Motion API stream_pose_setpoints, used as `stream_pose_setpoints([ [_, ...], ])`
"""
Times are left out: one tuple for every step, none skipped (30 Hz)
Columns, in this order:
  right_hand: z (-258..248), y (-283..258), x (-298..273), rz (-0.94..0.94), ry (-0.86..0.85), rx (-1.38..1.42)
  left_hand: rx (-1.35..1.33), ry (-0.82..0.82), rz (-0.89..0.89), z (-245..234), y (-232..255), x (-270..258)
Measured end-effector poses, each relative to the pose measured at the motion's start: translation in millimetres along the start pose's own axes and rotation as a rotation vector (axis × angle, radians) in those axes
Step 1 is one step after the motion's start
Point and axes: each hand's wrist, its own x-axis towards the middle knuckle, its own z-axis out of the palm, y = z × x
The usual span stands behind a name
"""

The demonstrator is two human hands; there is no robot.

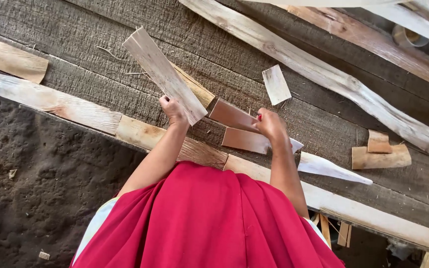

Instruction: The person uses a red utility knife to cut long, thin strips of light-colored wood into shorter rectangular pieces on a wooden workbench. The person repeatedly positions the wood, scores it, and snaps it apart, then arranges the cut pieces into a neat pile.

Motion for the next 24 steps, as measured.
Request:
stream_pose_setpoints([
  [-23,-12,-16,-0.003,-0.001,-0.001,0.0,0.003,0.0,-2,25,-17],
  [-47,-24,-33,-0.011,0.138,0.112,-0.049,-0.035,-0.008,-3,50,-34],
  [-70,-36,-48,-0.021,0.278,0.224,-0.1,-0.073,-0.015,-4,74,-52],
  [-73,-36,-47,-0.025,0.277,0.222,-0.101,-0.069,-0.015,-3,73,-57],
  [-74,-36,-46,-0.132,0.463,0.245,-0.172,-0.188,-0.036,-5,71,-62],
  [-75,-36,-46,-0.238,0.65,0.268,-0.242,-0.307,-0.056,-7,70,-68],
  [-79,-51,-51,-0.24,0.647,0.268,-0.241,-0.305,-0.057,-4,84,-82],
  [-82,-66,-56,-0.345,0.625,0.39,-0.256,-0.414,-0.038,-1,98,-97],
  [-83,-81,-62,-0.452,0.595,0.51,-0.27,-0.518,-0.021,0,111,-113],
  [-81,-97,-66,-0.454,0.588,0.509,-0.268,-0.511,-0.023,2,115,-124],
  [-81,-114,-69,-0.475,0.523,0.5,-0.319,-0.559,-0.05,6,120,-135],
  [-81,-132,-73,-0.496,0.458,0.49,-0.369,-0.607,-0.076,10,126,-145],
  [-64,-131,-55,-0.505,0.453,0.487,-0.372,-0.597,-0.073,7,121,-147],
  [-48,-132,-38,-0.569,0.452,0.471,-0.39,-0.536,-0.102,4,117,-148],
  [-33,-134,-19,-0.633,0.453,0.456,-0.407,-0.477,-0.129,2,114,-146],
  [-28,-133,-12,-0.642,0.45,0.456,-0.41,-0.47,-0.124,-2,115,-137],
  [-21,-131,-6,-0.548,0.45,0.495,-0.311,-0.383,-0.093,-7,116,-129],
  [-13,-129,0,-0.453,0.449,0.533,-0.212,-0.295,-0.062,-12,116,-120],
  [-5,-124,10,-0.449,0.448,0.534,-0.209,-0.298,-0.065,-20,104,-105],
  [4,-120,19,-0.306,0.347,0.46,-0.258,-0.251,-0.12,-29,92,-89],
  [8,-120,33,-0.171,0.253,0.384,-0.314,-0.205,-0.167,-33,83,-69],
  [18,-124,39,-0.174,0.261,0.385,-0.32,-0.209,-0.162,-36,66,-44],
  [28,-128,44,-0.145,0.179,0.535,-0.271,-0.201,-0.145,-41,48,-20],
  [39,-134,50,-0.115,0.094,0.683,-0.223,-0.192,-0.127,-47,31,6],
])
